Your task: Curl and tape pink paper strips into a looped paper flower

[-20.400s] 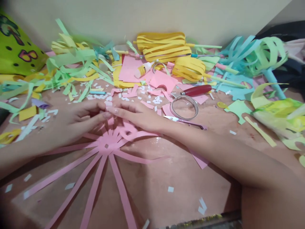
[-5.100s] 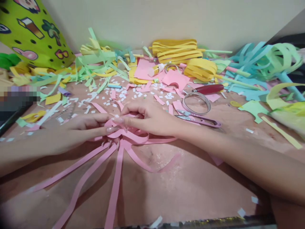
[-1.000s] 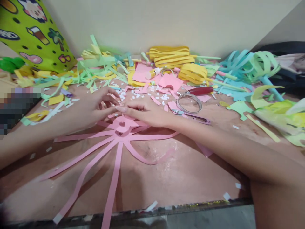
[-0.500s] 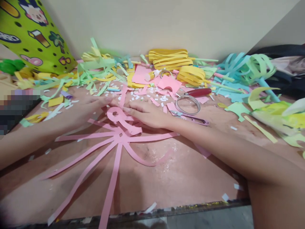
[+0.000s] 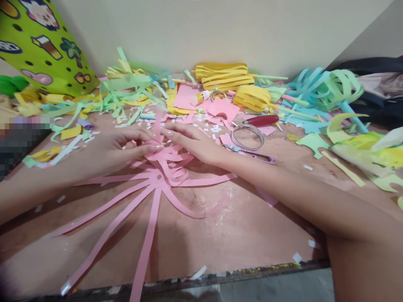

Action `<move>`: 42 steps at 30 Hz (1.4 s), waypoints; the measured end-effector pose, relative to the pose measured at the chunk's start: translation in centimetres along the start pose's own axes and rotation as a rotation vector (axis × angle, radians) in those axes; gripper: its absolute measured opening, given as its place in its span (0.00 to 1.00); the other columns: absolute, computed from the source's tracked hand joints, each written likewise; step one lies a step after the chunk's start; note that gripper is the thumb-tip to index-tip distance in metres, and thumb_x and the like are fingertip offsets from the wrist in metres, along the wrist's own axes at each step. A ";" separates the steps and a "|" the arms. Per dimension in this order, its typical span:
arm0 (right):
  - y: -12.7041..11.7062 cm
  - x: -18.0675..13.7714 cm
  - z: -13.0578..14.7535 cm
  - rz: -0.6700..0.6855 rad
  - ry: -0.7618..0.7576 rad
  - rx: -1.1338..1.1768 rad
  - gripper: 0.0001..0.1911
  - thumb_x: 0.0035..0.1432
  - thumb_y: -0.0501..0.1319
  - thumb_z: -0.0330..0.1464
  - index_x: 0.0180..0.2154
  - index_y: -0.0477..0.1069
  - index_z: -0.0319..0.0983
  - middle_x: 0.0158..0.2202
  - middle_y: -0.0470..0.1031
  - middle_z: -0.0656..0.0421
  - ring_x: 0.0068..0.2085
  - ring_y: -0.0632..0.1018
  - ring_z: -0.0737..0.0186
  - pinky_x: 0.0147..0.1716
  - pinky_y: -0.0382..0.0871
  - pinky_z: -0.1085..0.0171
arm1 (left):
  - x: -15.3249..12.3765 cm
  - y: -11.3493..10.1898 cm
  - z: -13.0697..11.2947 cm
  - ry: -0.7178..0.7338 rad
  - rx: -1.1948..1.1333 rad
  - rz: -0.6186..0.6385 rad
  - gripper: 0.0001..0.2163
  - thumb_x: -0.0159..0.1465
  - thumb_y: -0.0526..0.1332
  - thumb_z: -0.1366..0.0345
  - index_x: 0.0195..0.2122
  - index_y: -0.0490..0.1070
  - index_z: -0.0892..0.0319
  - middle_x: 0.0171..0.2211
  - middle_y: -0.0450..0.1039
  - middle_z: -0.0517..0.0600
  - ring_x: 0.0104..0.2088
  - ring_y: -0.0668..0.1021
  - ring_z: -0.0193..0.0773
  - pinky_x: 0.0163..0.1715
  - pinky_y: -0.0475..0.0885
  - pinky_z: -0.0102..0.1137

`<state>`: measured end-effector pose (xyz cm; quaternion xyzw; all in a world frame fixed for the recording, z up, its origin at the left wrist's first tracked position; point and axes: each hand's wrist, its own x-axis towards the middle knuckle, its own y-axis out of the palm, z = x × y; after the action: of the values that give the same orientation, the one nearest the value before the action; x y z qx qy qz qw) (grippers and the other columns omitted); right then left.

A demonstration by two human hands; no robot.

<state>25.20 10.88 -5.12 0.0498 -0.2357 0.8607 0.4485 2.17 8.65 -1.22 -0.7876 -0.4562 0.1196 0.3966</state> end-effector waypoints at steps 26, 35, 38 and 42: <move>1.0 -0.3 0.2 0.180 -0.142 0.002 0.18 0.74 0.51 0.40 0.36 0.69 0.36 0.36 0.72 0.59 0.39 0.73 0.68 0.45 0.65 0.66 | -1.2 -0.6 -0.4 0.551 1.059 -0.215 0.16 0.73 0.50 0.58 0.38 0.73 0.61 0.39 0.78 0.58 0.41 0.77 0.53 0.38 0.69 0.42; 1.1 -0.2 0.5 0.242 -0.187 -0.097 0.16 0.75 0.50 0.37 0.39 0.70 0.36 0.36 0.73 0.60 0.42 0.74 0.67 0.49 0.66 0.66 | -1.3 0.3 -0.2 0.565 0.970 -0.119 0.16 0.71 0.47 0.63 0.37 0.72 0.62 0.37 0.75 0.60 0.40 0.75 0.52 0.38 0.69 0.43; 1.1 -0.3 0.4 0.252 -0.196 -0.106 0.14 0.75 0.49 0.36 0.41 0.69 0.36 0.40 0.75 0.58 0.42 0.74 0.67 0.48 0.67 0.66 | -1.2 0.4 0.0 0.545 0.908 -0.090 0.14 0.70 0.48 0.65 0.36 0.72 0.63 0.35 0.73 0.59 0.38 0.74 0.51 0.38 0.68 0.43; 1.2 -0.2 0.2 0.248 -0.218 -0.167 0.13 0.75 0.49 0.34 0.38 0.66 0.37 0.39 0.74 0.58 0.41 0.73 0.68 0.47 0.67 0.66 | -1.1 0.3 -0.2 0.520 0.898 -0.034 0.14 0.70 0.48 0.65 0.34 0.70 0.62 0.32 0.72 0.58 0.36 0.73 0.50 0.38 0.67 0.42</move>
<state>24.36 10.05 -5.45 0.0761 -0.3578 0.8763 0.3134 1.85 7.59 -1.54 -0.5357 -0.2590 0.0974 0.7978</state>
